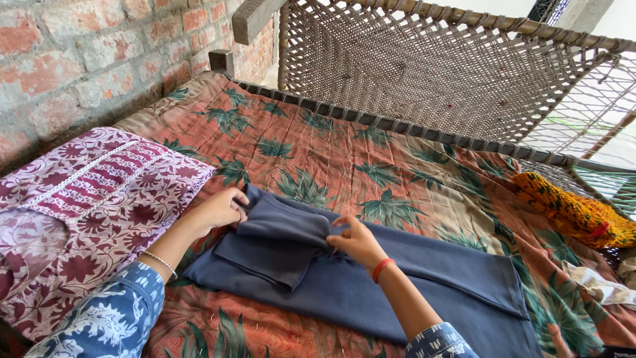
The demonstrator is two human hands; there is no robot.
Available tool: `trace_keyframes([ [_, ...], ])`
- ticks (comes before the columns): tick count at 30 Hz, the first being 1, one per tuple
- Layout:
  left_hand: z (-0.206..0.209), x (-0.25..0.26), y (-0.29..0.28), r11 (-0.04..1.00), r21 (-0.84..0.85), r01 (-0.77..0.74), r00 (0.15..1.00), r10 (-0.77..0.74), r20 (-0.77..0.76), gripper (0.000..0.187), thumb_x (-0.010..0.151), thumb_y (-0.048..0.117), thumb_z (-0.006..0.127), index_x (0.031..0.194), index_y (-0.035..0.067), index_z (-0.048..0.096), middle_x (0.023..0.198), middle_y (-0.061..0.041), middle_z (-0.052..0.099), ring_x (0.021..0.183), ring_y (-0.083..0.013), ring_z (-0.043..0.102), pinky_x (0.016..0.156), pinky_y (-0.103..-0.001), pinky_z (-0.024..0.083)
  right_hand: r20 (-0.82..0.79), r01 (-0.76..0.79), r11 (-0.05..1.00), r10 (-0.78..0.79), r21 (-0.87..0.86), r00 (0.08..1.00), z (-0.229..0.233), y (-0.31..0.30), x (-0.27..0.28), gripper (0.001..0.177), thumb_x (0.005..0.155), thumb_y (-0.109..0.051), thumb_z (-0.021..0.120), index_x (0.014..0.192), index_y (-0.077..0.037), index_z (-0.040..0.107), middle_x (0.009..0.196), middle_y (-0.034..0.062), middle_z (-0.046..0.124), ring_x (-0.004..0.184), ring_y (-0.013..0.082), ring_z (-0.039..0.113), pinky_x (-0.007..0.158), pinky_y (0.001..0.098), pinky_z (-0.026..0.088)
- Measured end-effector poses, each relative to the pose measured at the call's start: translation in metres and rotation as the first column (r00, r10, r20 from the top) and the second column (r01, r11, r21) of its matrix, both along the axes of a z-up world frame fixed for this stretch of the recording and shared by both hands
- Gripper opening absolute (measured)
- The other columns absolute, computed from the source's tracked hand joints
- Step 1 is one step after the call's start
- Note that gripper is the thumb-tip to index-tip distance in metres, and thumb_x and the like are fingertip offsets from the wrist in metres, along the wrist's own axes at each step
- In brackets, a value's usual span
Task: The person folds a dark blue t-shirt on a woven cot and places it on a stack of folded clothes. Then the person unfolds a light-colored patterned garment, smooths it, and irons a section of the sleeve with an electric iron.
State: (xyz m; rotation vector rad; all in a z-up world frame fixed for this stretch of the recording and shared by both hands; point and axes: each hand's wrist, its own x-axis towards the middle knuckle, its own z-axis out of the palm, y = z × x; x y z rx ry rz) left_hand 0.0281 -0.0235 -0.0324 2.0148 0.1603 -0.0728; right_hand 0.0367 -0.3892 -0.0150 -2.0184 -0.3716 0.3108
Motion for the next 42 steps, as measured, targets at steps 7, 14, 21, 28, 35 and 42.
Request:
trace_keyframes([
  [7,0.034,-0.027,-0.047,0.725,0.663,-0.188,0.949,-0.041,0.314,0.031,0.084,0.020,0.075,0.113,0.015,0.066,0.115,-0.009,0.064,0.108,-0.0306,0.066,0.090,-0.046,0.051,0.437,0.173,0.961,-0.063,-0.217,0.897,-0.006,0.012,0.020,0.031,0.088,-0.032,0.074,0.110,-0.010,0.071,0.082,0.0090,0.074,0.082,0.0237,0.072,0.076,0.0368,0.055],
  [14,0.016,-0.005,-0.080,0.651,0.726,-0.221,0.907,-0.137,0.399,0.037,0.084,0.018,0.075,0.118,0.013,0.062,0.115,-0.013,0.060,0.112,-0.0341,0.060,0.090,-0.050,0.048,0.549,0.141,0.982,-0.049,-0.127,0.834,-0.038,0.043,0.052,0.037,0.076,-0.014,0.080,0.111,-0.010,0.068,0.089,0.0077,0.071,0.089,0.0261,0.068,0.084,0.0387,0.053],
  [21,-0.012,0.024,-0.071,0.791,0.518,-0.326,0.764,-0.103,0.637,0.031,0.084,-0.003,0.063,0.112,0.011,0.065,0.107,-0.013,0.055,0.100,-0.0341,0.061,0.085,-0.049,0.048,0.546,0.195,0.977,-0.211,0.088,0.811,-0.038,0.046,0.062,0.026,0.079,-0.004,0.076,0.103,-0.009,0.067,0.091,0.0057,0.072,0.080,0.0227,0.069,0.075,0.0354,0.056],
  [28,0.003,0.013,-0.079,0.756,0.535,-0.377,0.709,-0.135,0.692,0.027,0.088,-0.001,0.057,0.109,0.013,0.066,0.104,-0.008,0.057,0.100,-0.0312,0.062,0.087,-0.048,0.046,0.702,0.162,0.985,-0.158,0.061,0.694,-0.032,0.049,0.052,0.017,0.080,0.002,0.071,0.095,-0.006,0.069,0.091,0.0112,0.066,0.088,0.0287,0.067,0.081,0.0395,0.054],
  [35,0.014,-0.004,-0.101,0.635,0.712,-0.301,0.770,-0.279,0.574,0.031,0.093,0.009,0.054,0.122,0.012,0.065,0.132,-0.005,0.059,0.128,-0.0246,0.054,0.114,-0.049,0.033,0.749,0.225,0.965,-0.050,-0.133,0.661,-0.020,0.051,0.042,0.024,0.085,0.001,0.061,0.101,-0.010,0.075,0.101,0.0141,0.064,0.103,0.0337,0.063,0.091,0.0423,0.051],
  [42,0.002,-0.012,-0.126,0.427,0.889,0.165,0.907,-0.421,0.034,0.072,0.103,0.052,0.034,0.161,0.011,0.018,0.168,-0.008,0.013,0.155,-0.0264,0.007,0.122,-0.051,0.007,0.632,0.101,0.931,0.156,-0.351,0.759,-0.029,0.051,0.003,0.057,0.102,-0.045,0.047,0.139,-0.002,0.053,0.150,0.0136,0.047,0.143,0.0323,0.036,0.115,0.0515,0.026],
])
